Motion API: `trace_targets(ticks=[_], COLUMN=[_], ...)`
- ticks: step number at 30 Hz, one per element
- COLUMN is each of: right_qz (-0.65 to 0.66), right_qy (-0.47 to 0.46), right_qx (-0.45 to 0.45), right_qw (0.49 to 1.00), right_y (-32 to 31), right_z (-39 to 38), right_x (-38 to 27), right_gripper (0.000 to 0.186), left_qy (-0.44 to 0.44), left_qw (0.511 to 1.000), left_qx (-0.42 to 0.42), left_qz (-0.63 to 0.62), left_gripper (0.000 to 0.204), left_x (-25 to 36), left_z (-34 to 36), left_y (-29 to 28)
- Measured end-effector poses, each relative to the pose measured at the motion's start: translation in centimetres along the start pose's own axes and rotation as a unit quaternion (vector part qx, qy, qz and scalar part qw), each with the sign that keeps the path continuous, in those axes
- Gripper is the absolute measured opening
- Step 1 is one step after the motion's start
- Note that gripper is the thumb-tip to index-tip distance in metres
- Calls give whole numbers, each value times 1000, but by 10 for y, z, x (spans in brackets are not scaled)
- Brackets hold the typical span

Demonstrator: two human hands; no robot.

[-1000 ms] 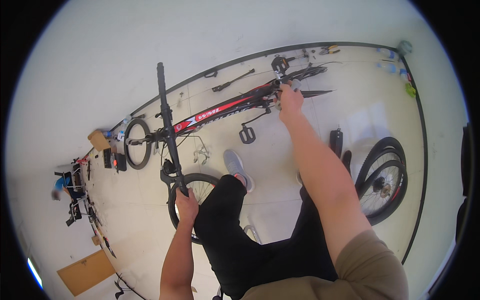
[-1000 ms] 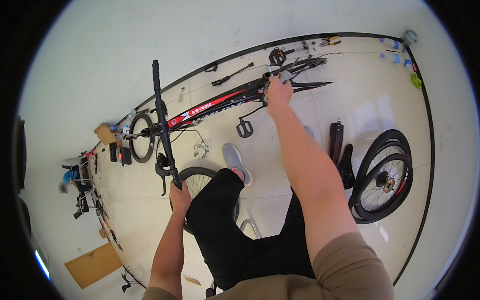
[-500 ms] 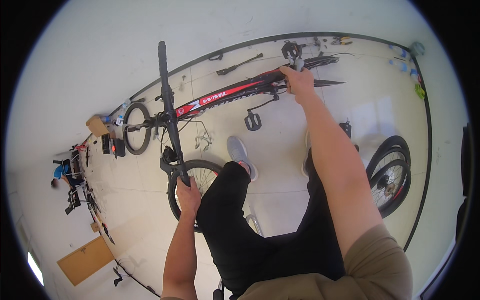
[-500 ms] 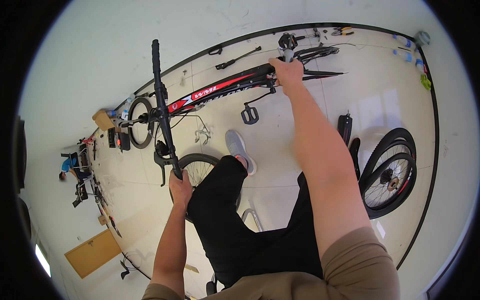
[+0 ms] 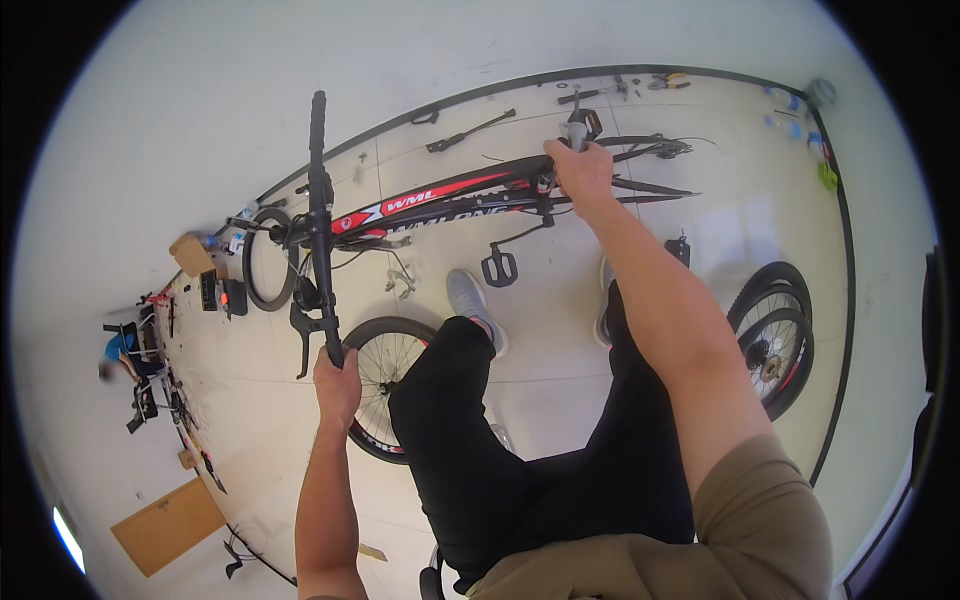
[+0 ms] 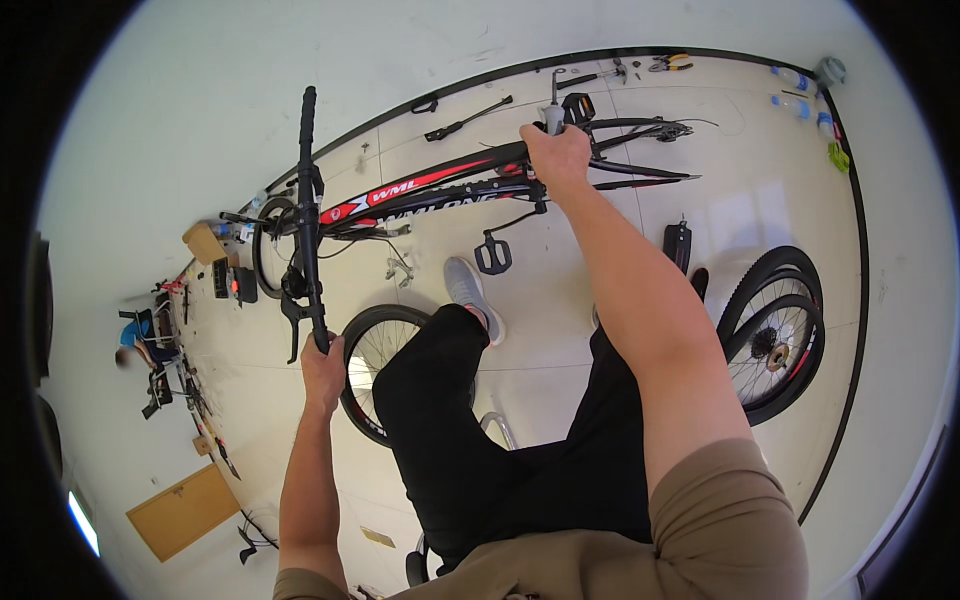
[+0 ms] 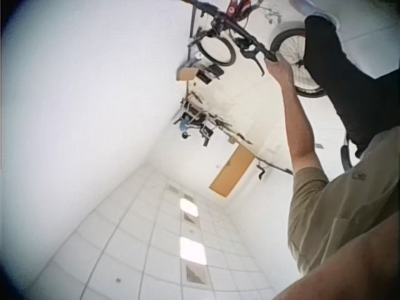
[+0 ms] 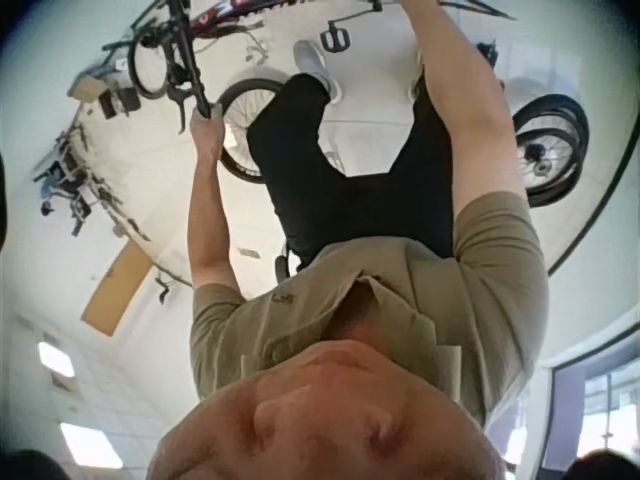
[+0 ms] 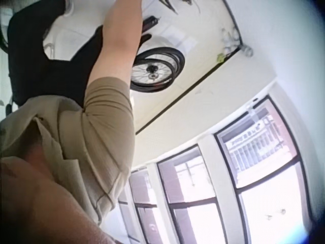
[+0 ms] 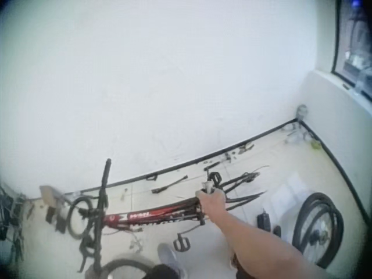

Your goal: The person removes a bicycle tire from the rim, inspects the inner tube, and then reassembles the tire onto the rim. They use a tire lever to pry the tire off and on.

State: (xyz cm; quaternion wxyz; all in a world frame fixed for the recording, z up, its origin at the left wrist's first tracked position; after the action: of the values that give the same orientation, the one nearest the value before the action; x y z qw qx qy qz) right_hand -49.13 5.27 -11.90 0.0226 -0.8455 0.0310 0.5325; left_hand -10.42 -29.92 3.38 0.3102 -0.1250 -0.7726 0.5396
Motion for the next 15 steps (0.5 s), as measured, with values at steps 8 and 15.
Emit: trace_targets(ticks=[8, 15], right_qz=[-23, 8], right_qy=[42, 58], right_qx=[17, 72], right_qw=[999, 996], right_y=[-17, -7], right_z=[-30, -28], right_x=[5, 36], right_gripper=[37, 44], left_qy=[-23, 17], left_qw=[999, 998], left_qx=[-42, -21], left_qz=[15, 59], left_gripper=[27, 23], left_x=[-1, 0], left_z=[3, 20], left_y=[1, -1])
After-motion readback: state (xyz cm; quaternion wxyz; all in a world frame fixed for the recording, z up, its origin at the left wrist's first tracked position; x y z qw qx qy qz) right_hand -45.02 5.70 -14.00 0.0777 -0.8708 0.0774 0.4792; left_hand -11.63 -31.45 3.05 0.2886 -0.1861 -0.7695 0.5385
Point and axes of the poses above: each hand's wrist, its own z-axis towards the middle knuckle, its own y-axis out of the palm, x = y × z, the point moved 10 cm from there along z, towards the middle knuckle, and after that the axes turned 5 degrees about z, right-handed, at the moved point
